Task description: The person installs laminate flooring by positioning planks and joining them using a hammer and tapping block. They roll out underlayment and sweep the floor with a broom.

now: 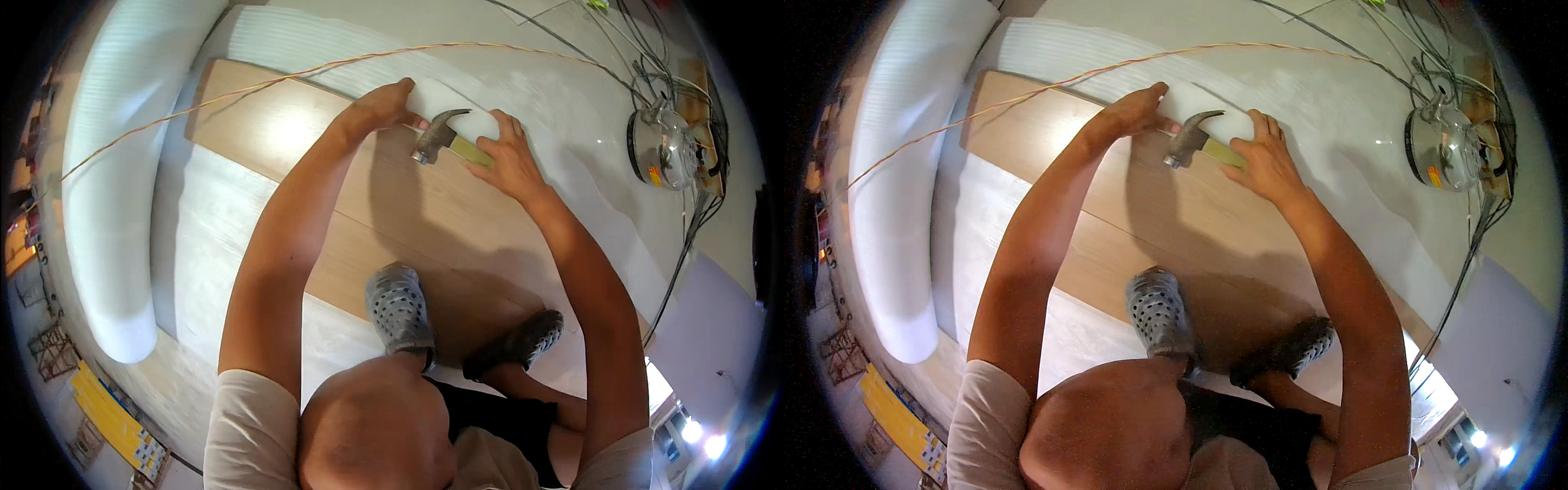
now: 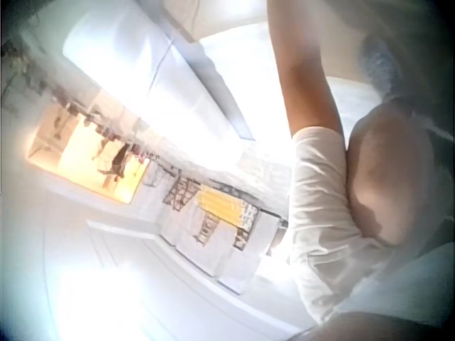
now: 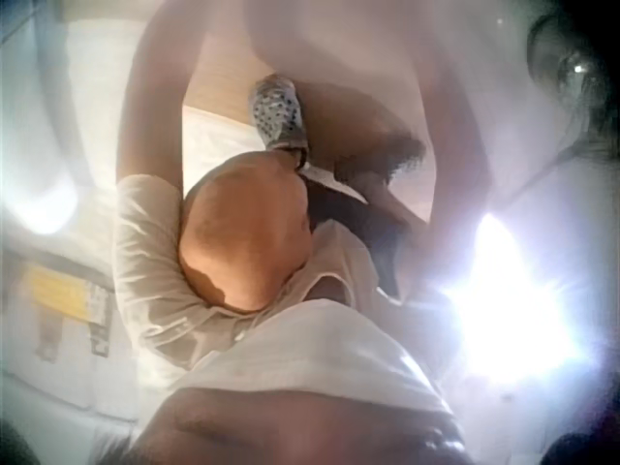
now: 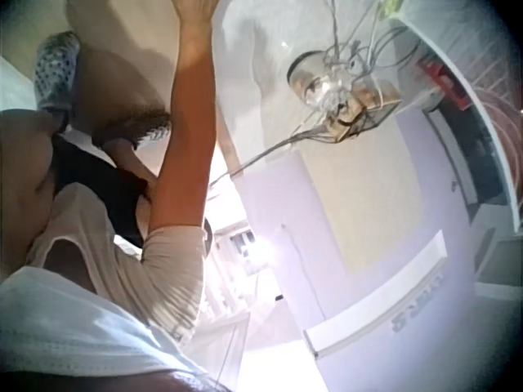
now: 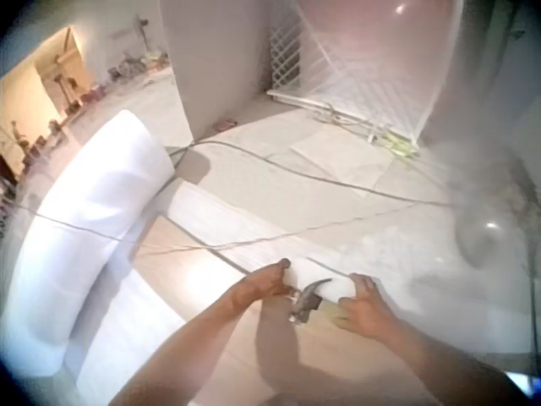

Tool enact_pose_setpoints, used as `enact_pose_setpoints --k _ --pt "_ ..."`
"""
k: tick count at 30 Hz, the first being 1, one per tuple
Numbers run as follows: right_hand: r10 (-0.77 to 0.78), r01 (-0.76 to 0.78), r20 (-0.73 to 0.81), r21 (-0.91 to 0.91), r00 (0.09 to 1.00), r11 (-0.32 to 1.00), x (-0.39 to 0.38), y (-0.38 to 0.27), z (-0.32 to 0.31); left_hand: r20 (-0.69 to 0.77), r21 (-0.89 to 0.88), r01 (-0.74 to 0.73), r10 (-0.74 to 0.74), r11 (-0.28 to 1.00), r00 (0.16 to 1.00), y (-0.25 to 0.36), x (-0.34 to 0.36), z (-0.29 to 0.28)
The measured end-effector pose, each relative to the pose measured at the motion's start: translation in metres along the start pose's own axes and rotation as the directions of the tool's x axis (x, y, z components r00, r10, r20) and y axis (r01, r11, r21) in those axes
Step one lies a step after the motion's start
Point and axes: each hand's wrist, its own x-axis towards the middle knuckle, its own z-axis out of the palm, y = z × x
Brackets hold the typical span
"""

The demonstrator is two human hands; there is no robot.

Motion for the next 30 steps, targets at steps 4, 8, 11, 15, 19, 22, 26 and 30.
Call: enact_pose_setpoints --k 4,8,11,15,19,22,26,30 --pt "-0.022 0.022 0.0 0.135 1.0 0.991 0.002 0.011 -0.019 -0.025 -0.033 0.086 -0.087 0.996 0.996 0.003 -0.006 0.003" --pt "0.22 -0.254 0.193 0.176 0.956 0.951 0.017 0.057 -0.062 0.026 -0.024 0.168 -0.167 0.986 0.986 0.017 -0.01 -0.005" --pt "0.217 -0.19 0.109 -0.214 0.97 0.958 0.046 0.09 -0.102 0.024 -0.019 0.139 -0.138 0.99 0.99 0.026 -0.008 -0.001" --pt "0.133 -0.102 0.128 -0.224 0.983 0.969 0.074 0.095 -0.092 -0.117 0.063 0.091 -0.083 0.994 0.99 0.009 -0.012 0.006" --pt "-0.187 0.257 0.239 -0.305 0.953 0.917 0.078 0.142 -0.085 -0.043 0.044 0.082 -0.08 0.996 0.996 0.024 -0.005 0.004" --pt "0.298 -0.256 0.312 -0.169 0.902 0.952 0.103 0.068 -0.108 -0.016 0.054 0.165 -0.165 0.985 0.986 0.013 -0.02 -0.001" --pt "-0.043 0.067 0.134 -0.182 0.99 0.981 0.09 0.122 -0.067 0.035 0.034 0.168 -0.169 0.985 0.985 0.026 -0.009 0.0" --pt "0.107 -0.087 0.09 -0.205 0.99 0.975 0.106 0.098 -0.076 0.023 0.039 0.203 -0.204 0.978 0.979 0.014 -0.011 0.004"
